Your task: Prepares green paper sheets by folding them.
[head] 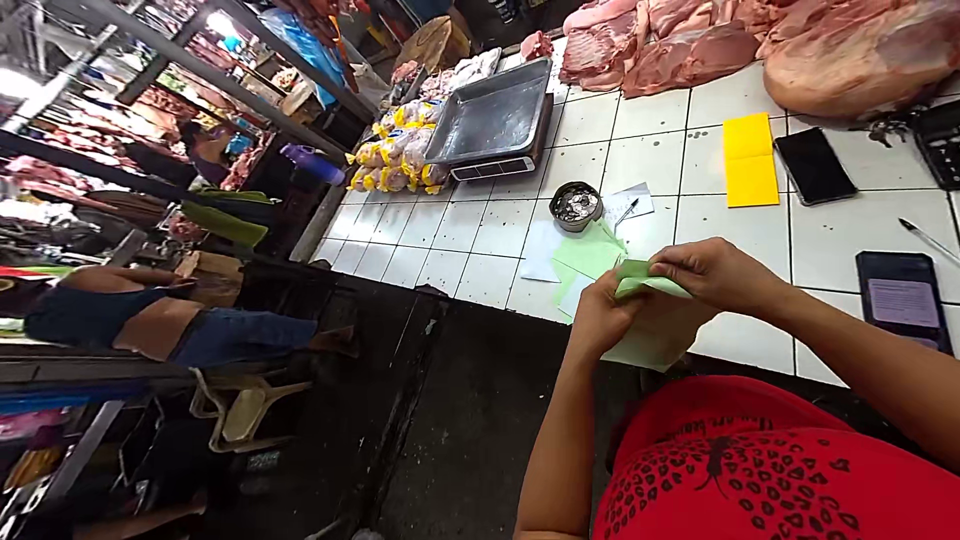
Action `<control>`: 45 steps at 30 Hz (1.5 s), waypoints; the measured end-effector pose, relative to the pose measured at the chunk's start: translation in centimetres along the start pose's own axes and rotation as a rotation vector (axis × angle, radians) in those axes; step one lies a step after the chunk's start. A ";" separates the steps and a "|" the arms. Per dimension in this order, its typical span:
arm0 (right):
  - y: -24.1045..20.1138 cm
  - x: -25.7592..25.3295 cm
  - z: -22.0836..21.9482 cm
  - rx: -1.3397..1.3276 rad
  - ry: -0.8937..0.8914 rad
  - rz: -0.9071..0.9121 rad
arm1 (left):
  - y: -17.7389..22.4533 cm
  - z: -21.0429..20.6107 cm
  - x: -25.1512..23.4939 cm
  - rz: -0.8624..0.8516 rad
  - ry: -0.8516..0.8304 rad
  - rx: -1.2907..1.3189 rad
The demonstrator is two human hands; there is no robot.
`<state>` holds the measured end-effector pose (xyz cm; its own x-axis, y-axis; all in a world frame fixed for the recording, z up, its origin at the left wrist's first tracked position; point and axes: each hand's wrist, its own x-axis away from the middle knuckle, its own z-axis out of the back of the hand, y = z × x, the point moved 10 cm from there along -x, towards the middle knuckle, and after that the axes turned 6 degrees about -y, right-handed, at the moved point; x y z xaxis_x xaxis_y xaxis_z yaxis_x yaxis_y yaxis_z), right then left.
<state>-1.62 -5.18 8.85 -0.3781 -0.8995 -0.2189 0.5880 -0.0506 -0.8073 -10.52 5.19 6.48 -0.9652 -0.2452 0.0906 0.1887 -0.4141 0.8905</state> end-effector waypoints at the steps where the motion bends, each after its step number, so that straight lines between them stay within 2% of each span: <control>1: 0.2 -0.3 0.1 -0.020 0.001 -0.039 | -0.2 0.4 -0.2 -0.008 -0.007 0.020; 6: 1.4 -0.4 1.6 -0.087 0.144 -0.166 | -0.2 2.4 -1.3 -0.134 0.061 0.056; 10: 1.5 0.3 2.1 -0.048 0.265 -0.147 | 0.7 3.3 -2.8 -0.298 0.112 0.052; 16: 0.8 0.6 2.2 0.164 0.379 -0.059 | 1.4 1.6 -5.7 -0.312 -0.061 -0.065; 19: 0.8 1.2 3.0 0.184 0.449 -0.080 | 2.0 0.3 -6.9 -0.324 -0.156 -0.108; 23: 1.8 2.4 4.0 0.131 0.498 -0.183 | 3.4 -0.4 -7.8 -0.437 -0.170 0.008; 29: 1.7 4.3 5.7 0.281 0.578 -0.267 | 4.2 -0.2 -8.8 -0.444 -0.063 0.180; 35: 4.2 7.1 8.0 0.345 0.557 -0.466 | 4.8 3.1 -9.2 -0.505 0.112 0.245; 40: 7.6 10.7 11.6 0.342 0.568 -0.701 | 6.9 5.8 -7.0 -0.618 0.270 0.066; 42: 8.4 11.8 12.8 0.333 0.590 -0.730 | 8.4 6.5 -5.3 -0.674 0.227 0.049; 45: 8.3 12.0 13.3 0.248 0.611 -0.694 | 10.0 5.7 -3.3 -0.723 -0.025 0.115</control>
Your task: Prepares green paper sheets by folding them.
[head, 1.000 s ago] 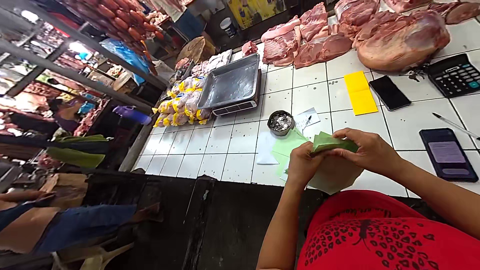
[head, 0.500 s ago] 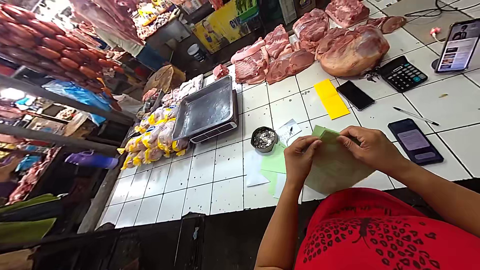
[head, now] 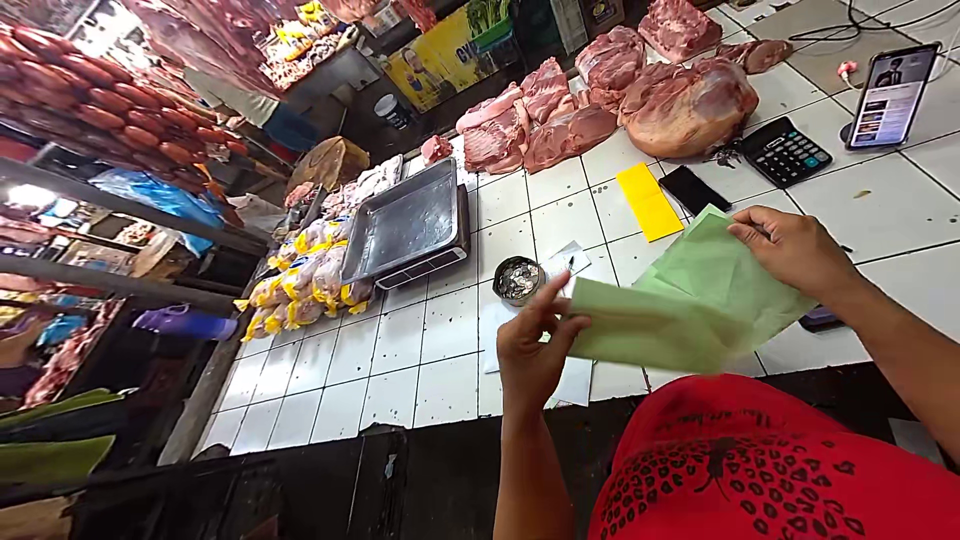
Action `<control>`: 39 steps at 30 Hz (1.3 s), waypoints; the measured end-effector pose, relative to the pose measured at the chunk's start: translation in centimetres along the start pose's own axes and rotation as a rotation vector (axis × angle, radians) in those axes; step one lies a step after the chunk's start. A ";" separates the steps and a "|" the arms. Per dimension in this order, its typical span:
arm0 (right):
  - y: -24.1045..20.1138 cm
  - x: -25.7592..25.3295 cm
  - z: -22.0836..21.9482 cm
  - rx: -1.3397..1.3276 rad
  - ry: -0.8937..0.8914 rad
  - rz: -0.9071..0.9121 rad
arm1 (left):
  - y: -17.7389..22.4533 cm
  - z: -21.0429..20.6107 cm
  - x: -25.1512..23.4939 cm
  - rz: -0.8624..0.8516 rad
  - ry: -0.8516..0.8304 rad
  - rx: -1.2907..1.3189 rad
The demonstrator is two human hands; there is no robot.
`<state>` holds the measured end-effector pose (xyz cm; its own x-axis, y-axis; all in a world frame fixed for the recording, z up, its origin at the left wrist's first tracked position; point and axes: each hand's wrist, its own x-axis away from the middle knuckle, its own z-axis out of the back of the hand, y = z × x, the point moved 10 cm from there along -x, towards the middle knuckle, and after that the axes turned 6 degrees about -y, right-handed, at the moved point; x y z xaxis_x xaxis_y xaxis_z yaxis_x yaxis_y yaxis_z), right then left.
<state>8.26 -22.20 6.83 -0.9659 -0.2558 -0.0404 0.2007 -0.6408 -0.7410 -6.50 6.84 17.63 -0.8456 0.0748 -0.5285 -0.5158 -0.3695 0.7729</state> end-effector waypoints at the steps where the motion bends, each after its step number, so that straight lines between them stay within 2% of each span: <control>1: -0.4 0.0 -0.3 -0.048 -0.026 0.009 | 0.4 -0.8 0.1 -0.012 -0.042 0.008; 4: -2.8 0.6 -2.1 -0.206 -0.175 0.041 | -0.4 -4.3 0.2 -0.016 -0.094 -0.075; 8: -6.8 2.0 -4.1 -0.330 -0.307 0.175 | -3.4 -7.2 0.2 0.090 0.012 -0.155; 11: -7.9 2.8 -4.8 -0.357 -0.373 0.189 | -3.6 -7.8 0.3 0.125 0.075 -0.131; 16: -8.4 4.5 -4.8 -0.348 -0.333 0.340 | -2.2 -7.9 1.3 0.110 0.184 -0.159; 19: -8.0 5.5 -5.1 -0.340 -0.372 0.351 | -1.7 -8.5 2.2 0.152 0.221 -0.163; 20: -8.0 5.6 -5.1 -0.322 -0.370 0.384 | -2.0 -8.9 2.5 0.220 0.178 -0.159; 24: -7.8 5.8 -3.4 -0.268 -0.275 0.558 | -5.3 -10.6 5.7 0.630 -0.179 -0.128; 26: -7.1 5.4 -2.3 -0.269 -0.241 0.550 | -6.8 -10.6 8.9 0.845 -0.341 -0.156; 28: -5.4 4.5 -1.8 -0.271 -0.239 0.469 | -7.2 -9.9 11.9 0.952 -0.370 -0.105; 31: -1.9 3.1 -2.3 -0.251 -0.263 0.253 | -7.1 -7.8 15.4 1.007 -0.170 0.069; 35: 2.8 2.5 -5.8 -0.290 -0.347 -0.010 | -8.8 -6.0 18.1 1.026 0.336 0.316; 37: 4.9 3.0 -7.5 -0.324 -0.366 -0.105 | -10.5 -7.0 19.3 1.051 0.546 0.408; 39: 6.2 3.4 -8.4 -0.364 -0.360 -0.168 | -11.3 -9.1 19.8 1.050 0.619 0.488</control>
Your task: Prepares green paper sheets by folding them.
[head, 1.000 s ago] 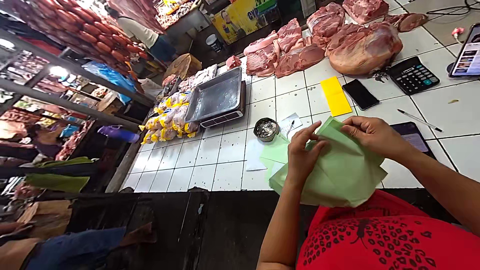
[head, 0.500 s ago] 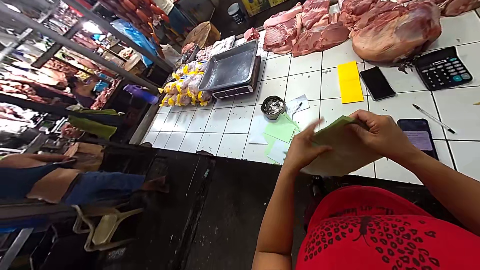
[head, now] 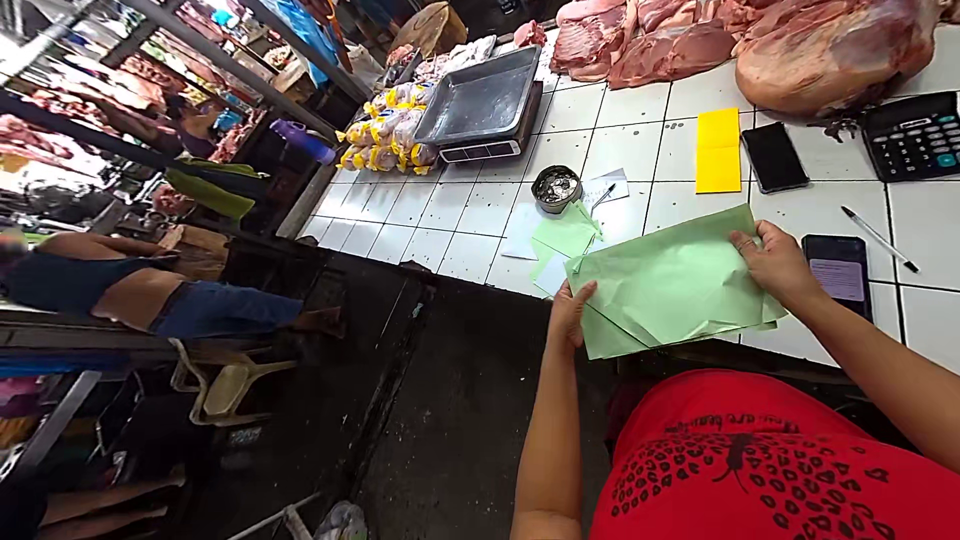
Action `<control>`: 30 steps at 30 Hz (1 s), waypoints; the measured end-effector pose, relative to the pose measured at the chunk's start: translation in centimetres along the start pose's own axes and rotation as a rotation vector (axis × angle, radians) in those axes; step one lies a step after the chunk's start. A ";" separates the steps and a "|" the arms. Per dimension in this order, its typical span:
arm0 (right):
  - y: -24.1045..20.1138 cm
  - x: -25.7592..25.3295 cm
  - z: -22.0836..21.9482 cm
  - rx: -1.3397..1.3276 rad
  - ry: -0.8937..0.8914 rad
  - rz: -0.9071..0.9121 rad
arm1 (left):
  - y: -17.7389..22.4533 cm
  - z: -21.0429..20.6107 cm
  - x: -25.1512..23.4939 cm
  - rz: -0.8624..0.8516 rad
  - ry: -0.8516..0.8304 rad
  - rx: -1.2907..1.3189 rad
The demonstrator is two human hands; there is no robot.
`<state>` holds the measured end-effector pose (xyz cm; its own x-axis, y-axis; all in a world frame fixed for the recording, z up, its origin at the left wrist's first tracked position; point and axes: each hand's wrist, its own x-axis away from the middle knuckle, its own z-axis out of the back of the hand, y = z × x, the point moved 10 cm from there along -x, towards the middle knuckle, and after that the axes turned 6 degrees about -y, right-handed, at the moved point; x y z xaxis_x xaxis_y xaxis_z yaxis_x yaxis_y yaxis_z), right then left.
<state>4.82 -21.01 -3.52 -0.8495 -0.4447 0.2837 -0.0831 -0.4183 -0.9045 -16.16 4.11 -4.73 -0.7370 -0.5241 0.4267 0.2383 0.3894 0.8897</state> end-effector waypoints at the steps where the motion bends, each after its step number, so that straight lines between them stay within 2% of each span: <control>1: 0.6 0.0 0.0 -0.020 0.010 -0.018 | -0.6 -0.6 0.2 -0.011 -0.003 0.009; 3: 1.9 -0.3 0.3 -0.045 0.036 -0.044 | -1.5 -0.9 0.6 -0.061 0.054 -0.064; 6: 4.6 -0.7 0.3 -0.016 0.067 -0.120 | -1.8 -0.2 1.2 -0.197 0.254 -0.516; 8: 6.7 -0.8 -0.3 0.032 0.064 -0.160 | -3.0 -1.0 1.0 -0.224 0.282 -0.675; 10: 8.4 -0.4 -1.2 0.089 0.035 -0.198 | -5.2 -2.0 0.4 -0.129 0.237 -0.717; 13: 9.4 0.4 -2.1 0.165 -0.002 -0.224 | -7.1 -3.0 -0.2 0.088 0.192 -0.954; 15: 9.9 0.6 -2.5 0.191 -0.026 -0.227 | -7.7 -3.4 -1.2 0.178 0.153 -1.092; 18: 10.5 0.6 -3.3 0.196 -0.072 -0.217 | -8.9 -3.3 -3.0 0.268 0.101 -1.133; 21: 11.2 0.1 -4.3 0.171 -0.163 -0.186 | -9.0 -3.1 -4.5 0.251 0.136 -1.102; 24: 11.6 0.3 -4.8 0.104 -0.188 -0.195 | -9.4 -3.1 -5.0 0.253 0.132 -0.912; 28: 11.8 0.1 -4.8 -0.081 -0.125 -0.214 | -10.7 -3.5 -6.0 0.155 0.079 -0.386; 30: 11.1 0.1 -4.7 -0.135 -0.111 -0.224 | -10.7 -3.8 -5.7 0.196 0.025 -0.124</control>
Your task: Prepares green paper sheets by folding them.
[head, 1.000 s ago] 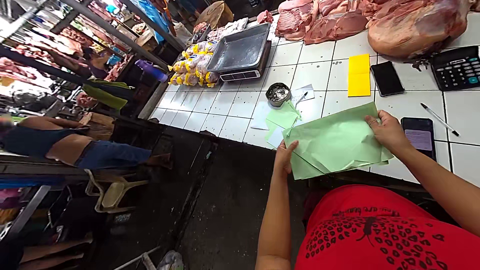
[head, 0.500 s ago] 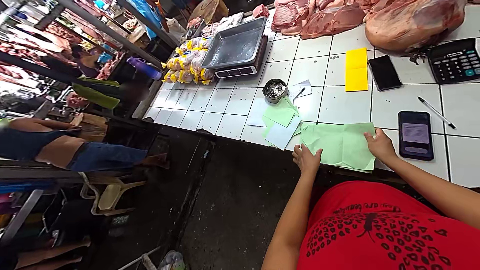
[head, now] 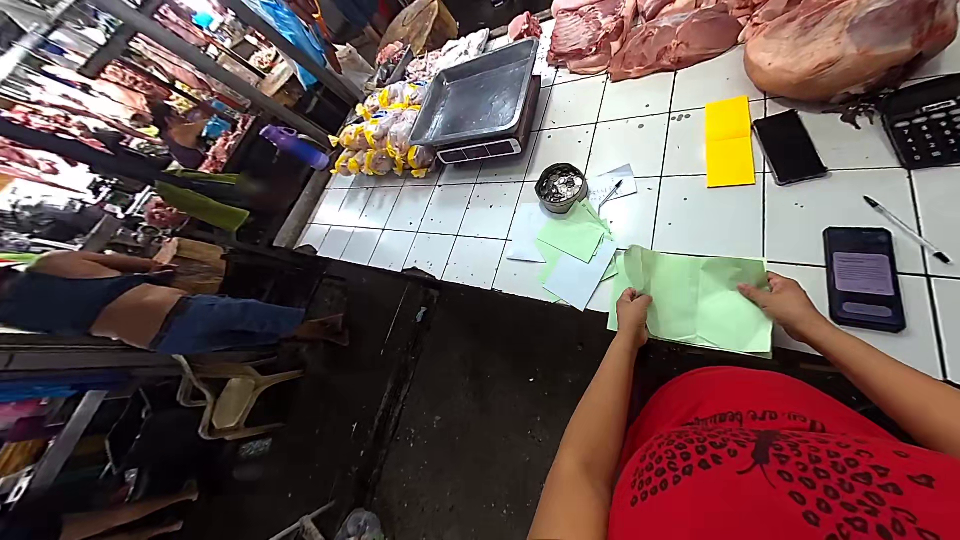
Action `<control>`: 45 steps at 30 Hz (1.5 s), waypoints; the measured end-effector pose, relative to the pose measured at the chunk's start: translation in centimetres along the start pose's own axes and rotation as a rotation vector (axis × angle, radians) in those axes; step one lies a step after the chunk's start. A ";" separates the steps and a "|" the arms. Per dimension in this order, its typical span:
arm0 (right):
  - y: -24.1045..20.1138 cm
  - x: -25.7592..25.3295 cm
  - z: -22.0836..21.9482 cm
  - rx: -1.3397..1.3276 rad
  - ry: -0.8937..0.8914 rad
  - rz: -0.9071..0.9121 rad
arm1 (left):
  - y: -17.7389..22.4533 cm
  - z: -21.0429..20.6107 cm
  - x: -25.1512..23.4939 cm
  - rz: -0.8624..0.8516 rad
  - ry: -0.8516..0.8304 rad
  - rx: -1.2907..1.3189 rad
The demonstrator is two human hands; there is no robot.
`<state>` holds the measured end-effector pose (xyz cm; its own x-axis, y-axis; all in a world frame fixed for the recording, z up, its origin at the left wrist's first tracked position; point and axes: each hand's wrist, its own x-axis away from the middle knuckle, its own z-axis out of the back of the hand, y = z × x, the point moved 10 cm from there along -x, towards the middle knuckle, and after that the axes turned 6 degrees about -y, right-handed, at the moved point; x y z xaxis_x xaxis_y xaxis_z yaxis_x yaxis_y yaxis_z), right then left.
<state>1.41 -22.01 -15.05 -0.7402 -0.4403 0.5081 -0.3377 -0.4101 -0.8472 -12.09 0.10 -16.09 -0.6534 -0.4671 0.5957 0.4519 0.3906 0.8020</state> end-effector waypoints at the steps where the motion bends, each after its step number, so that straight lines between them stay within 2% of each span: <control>1: -0.2 0.0 0.0 -0.002 -0.005 0.000 | 0.0 -0.1 0.3 0.040 -0.032 0.117; 3: -0.6 -0.3 0.2 0.024 -0.011 0.002 | 0.4 -0.3 0.6 0.098 -0.123 0.298; 6: -1.6 -0.7 0.4 0.046 0.016 0.010 | 1.9 -0.5 0.9 0.137 -0.305 0.359; 8: -2.0 -1.0 0.6 0.047 0.031 0.017 | 2.3 0.6 0.3 0.143 -0.286 0.348; 10: -2.0 -1.5 0.8 0.041 0.041 0.023 | 1.9 2.7 -1.0 0.137 -0.168 0.279; 12: -2.1 -2.0 0.9 0.050 0.047 0.023 | 1.6 4.7 -2.1 0.115 -0.089 0.077; 15: -2.7 -2.5 0.5 0.129 0.028 0.010 | 1.3 6.5 -3.4 0.088 -0.079 -0.420; 17: -2.7 -3.1 0.5 0.211 0.014 0.006 | 1.9 7.2 -3.8 0.076 -0.068 -0.612; 19: -2.5 -3.5 1.3 0.289 0.053 -0.003 | 4.1 8.1 -4.0 0.032 -0.011 -0.726; 23: -2.9 -3.2 4.6 0.363 0.225 0.009 | 10.4 10.6 -5.5 -0.206 0.092 -0.927; 26: -3.4 -2.2 6.0 0.323 0.333 0.016 | 13.0 10.9 -8.3 -0.314 0.039 -1.065; 30: -3.2 -1.3 5.7 0.189 0.412 -0.001 | 11.2 9.8 -11.7 -0.180 -0.109 -1.347; 33: -3.3 -0.6 5.9 0.204 0.478 -0.007 | 10.6 8.6 -11.7 -0.205 -0.124 -1.479; 36: -5.3 1.5 5.6 0.319 0.566 0.012 | 10.6 7.1 -11.3 -0.271 -0.171 -1.578; 38: -6.4 2.1 5.0 0.403 0.553 0.057 | 10.7 6.4 -11.2 -0.346 -0.239 -1.610; 41: -7.0 2.2 4.5 0.457 0.513 0.157 | 10.4 6.3 -11.0 -0.477 -0.343 -1.514; 45: -7.4 2.5 3.8 0.416 0.494 0.130 | 10.6 7.4 -11.0 -0.672 -0.242 -1.327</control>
<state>4.25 -23.13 -6.95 -0.9731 -0.1291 0.1907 -0.0478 -0.6968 -0.7157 -4.64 15.28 -14.51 -0.9778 -0.0720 0.1970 0.1554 -0.8793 0.4501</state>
